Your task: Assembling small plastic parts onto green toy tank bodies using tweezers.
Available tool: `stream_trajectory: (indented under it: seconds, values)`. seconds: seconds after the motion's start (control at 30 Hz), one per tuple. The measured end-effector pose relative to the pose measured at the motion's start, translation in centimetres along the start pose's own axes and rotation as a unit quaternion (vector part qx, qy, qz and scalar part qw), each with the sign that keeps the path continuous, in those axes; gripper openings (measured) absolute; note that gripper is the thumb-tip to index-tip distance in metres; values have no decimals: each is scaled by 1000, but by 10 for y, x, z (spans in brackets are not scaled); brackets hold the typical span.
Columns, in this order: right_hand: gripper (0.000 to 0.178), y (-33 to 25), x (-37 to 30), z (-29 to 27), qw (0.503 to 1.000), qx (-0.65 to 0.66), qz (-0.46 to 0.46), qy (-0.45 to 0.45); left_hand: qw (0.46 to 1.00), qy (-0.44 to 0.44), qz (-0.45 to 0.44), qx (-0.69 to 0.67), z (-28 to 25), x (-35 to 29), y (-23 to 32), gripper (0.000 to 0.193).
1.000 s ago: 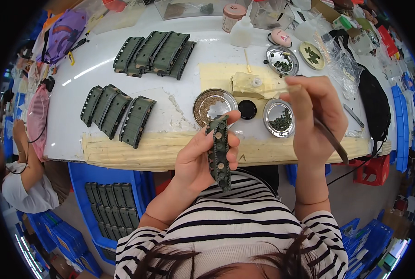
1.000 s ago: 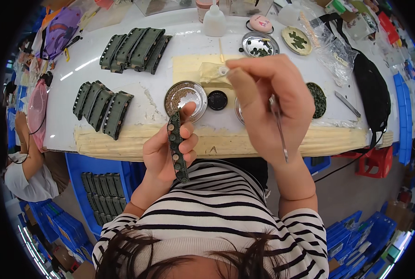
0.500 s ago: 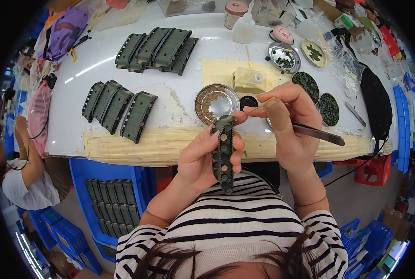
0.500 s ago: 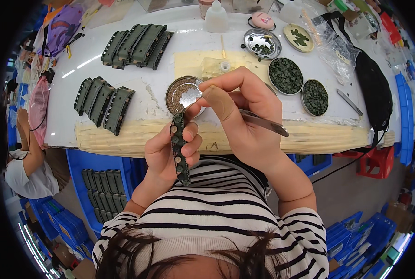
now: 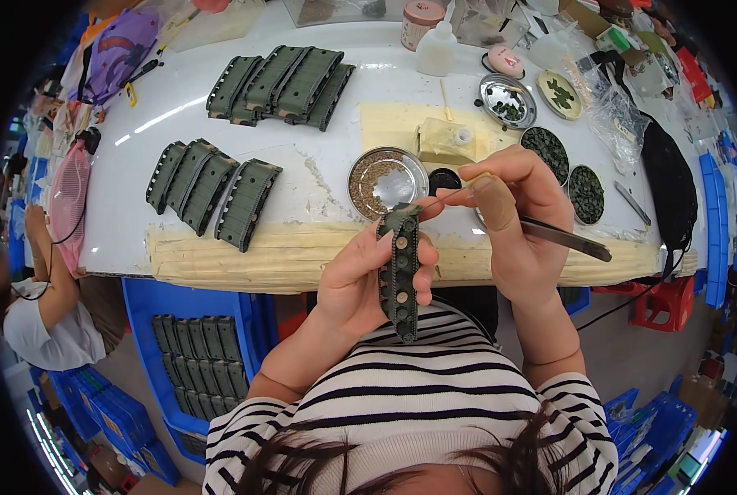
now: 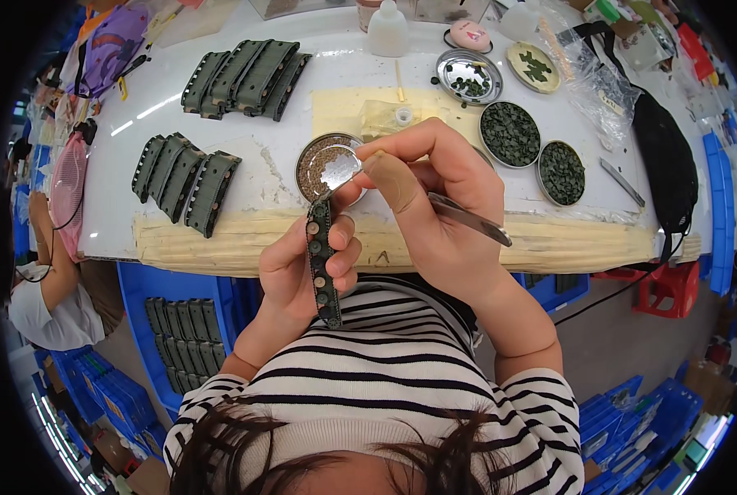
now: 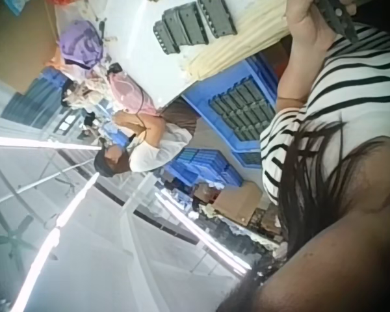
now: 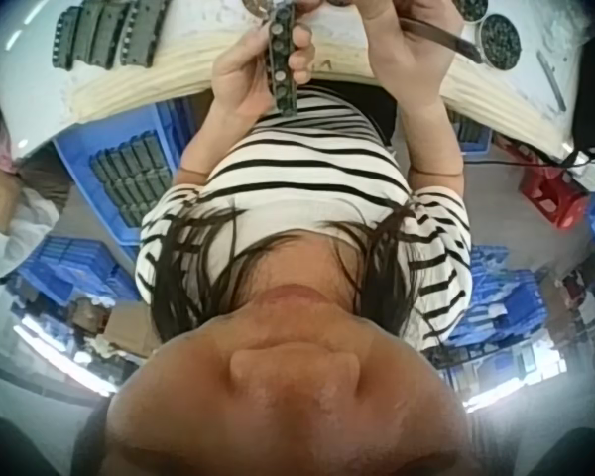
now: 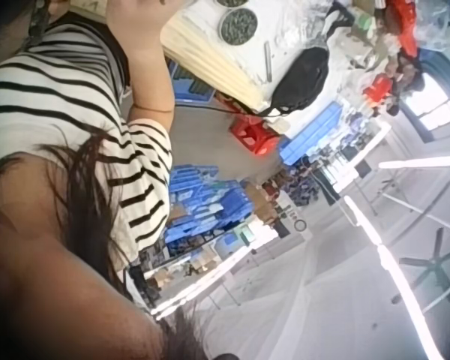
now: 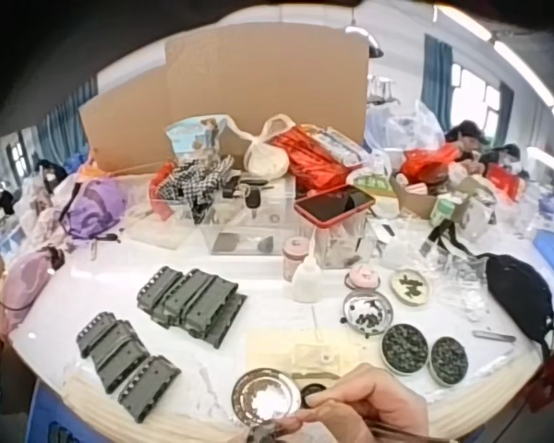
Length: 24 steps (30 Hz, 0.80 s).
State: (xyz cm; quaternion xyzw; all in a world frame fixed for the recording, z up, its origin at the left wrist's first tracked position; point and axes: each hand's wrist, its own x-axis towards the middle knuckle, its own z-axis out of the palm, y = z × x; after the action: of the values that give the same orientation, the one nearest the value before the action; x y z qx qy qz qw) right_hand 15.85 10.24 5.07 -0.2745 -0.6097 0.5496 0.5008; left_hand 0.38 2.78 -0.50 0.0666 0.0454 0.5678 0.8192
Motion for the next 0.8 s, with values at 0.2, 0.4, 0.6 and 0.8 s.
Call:
stream_trajectory:
  seconds: [0.2, 0.4, 0.6, 0.8]
  values:
    - [12, 7, 15, -17, 979, -131, -80, 133, 980, 67, 21, 187, 17, -2, 10, 53]
    - [9, 24, 33, -31, 901, -383, -163, 124, 752, 155, 182, 614, 25, -8, 17, 50]
    - [6, 25, 30, -30, 891, -407, -177, 97, 581, 127, 254, 763, 26, -8, 18, 49]
    - [8, -3, 6, -8, 985, -122, -120, 19, 527, 86, 235, 812, 34, -9, 18, 53]
